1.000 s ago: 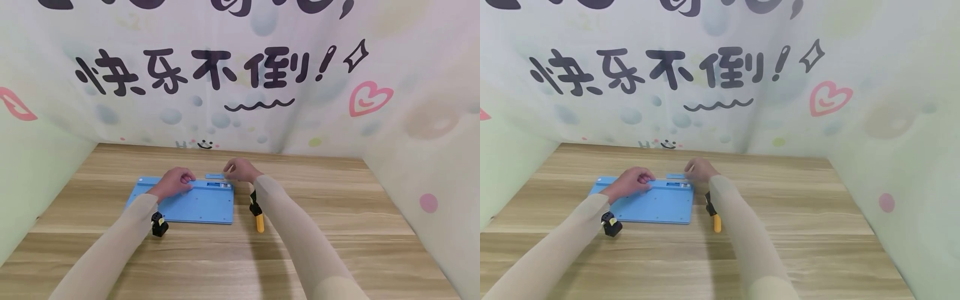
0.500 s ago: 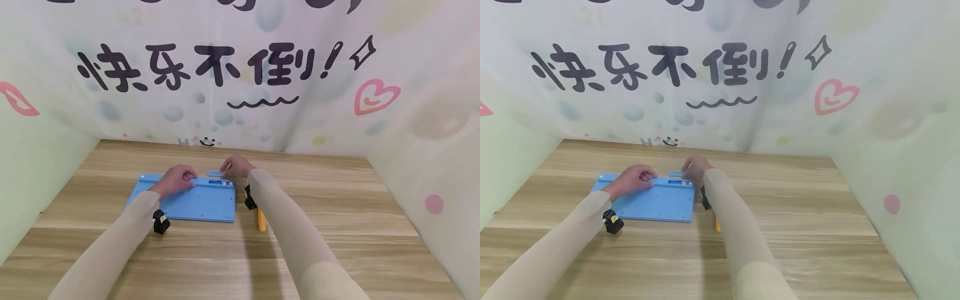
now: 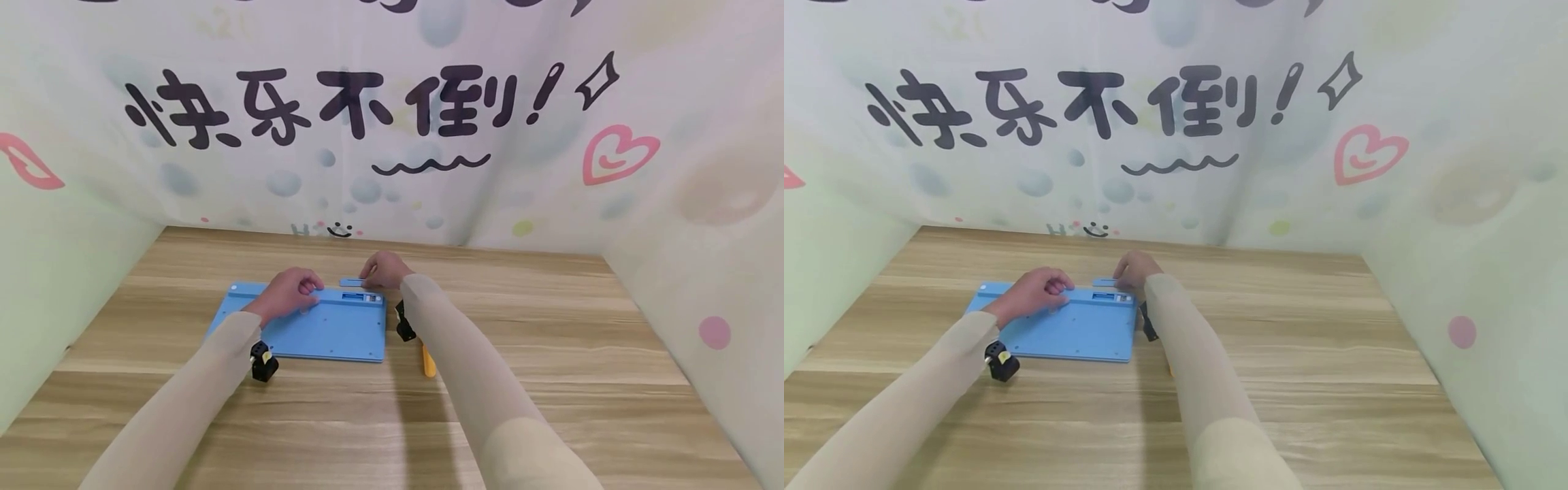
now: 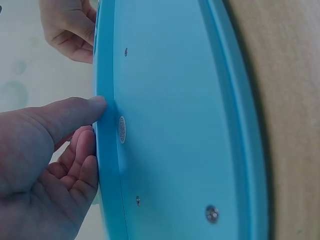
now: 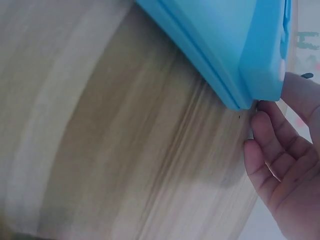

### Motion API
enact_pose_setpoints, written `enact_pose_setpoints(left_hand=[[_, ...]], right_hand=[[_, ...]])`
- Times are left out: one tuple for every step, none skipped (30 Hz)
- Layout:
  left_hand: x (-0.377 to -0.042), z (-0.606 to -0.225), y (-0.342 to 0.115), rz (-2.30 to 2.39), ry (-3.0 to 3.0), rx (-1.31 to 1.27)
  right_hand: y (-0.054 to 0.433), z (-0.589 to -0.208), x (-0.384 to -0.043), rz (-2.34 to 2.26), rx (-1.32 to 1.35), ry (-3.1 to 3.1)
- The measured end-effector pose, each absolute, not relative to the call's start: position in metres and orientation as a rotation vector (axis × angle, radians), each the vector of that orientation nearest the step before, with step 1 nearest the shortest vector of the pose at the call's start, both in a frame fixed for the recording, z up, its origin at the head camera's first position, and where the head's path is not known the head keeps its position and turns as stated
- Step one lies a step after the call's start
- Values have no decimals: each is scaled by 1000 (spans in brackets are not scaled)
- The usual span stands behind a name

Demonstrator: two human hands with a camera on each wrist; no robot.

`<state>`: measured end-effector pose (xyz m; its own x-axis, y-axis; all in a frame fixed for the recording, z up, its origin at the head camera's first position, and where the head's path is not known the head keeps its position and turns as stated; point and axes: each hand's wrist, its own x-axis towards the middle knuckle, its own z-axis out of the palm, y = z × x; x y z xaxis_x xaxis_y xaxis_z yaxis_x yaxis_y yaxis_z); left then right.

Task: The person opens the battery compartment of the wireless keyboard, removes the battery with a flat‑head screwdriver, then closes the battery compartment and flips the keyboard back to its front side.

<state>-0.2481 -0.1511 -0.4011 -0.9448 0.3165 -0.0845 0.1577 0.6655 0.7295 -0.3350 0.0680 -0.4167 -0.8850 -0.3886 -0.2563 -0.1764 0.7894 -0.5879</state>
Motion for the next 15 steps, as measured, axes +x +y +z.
enact_pose_setpoints(left_hand=[[-248, -401, -151, 1144, 2677, 384], [-248, -401, -151, 1144, 2677, 380], [-248, -400, -151, 1143, 2677, 380], [-247, -400, -150, 1143, 2678, 377], [-247, -400, -150, 1141, 2679, 377], [-247, -399, -150, 1138, 2682, 378], [-247, -399, -150, 1135, 2683, 385], [-247, -399, -150, 1134, 2684, 386], [-247, -399, -150, 1132, 2685, 390], [-247, -398, -150, 1133, 2685, 391], [-247, -398, -150, 1133, 2686, 394], [-247, -398, -150, 1132, 2687, 396], [-246, -398, -150, 1131, 2688, 396], [-246, -398, -150, 1129, 2688, 395], [-246, -398, -150, 1129, 2689, 395]], right_hand=[[68, -416, -334, -815, -421, 2619], [68, -415, -332, -827, -412, 2620], [67, -414, -331, -832, -408, 2623], [67, -413, -330, -837, -405, 2624], [67, -412, -329, -841, -403, 2624], [67, -411, -328, -843, -402, 2624], [67, -410, -327, -843, -401, 2624], [66, -410, -327, -843, -400, 2625], [66, -409, -326, -838, -400, 2628], [66, -409, -326, -836, -398, 2629], [65, -408, -325, -835, -398, 2630], [65, -408, -325, -836, -396, 2629], [65, -408, -325, -838, -396, 2628], [65, -408, -325, -841, -396, 2625], [65, -408, -325, -843, -398, 2624]])
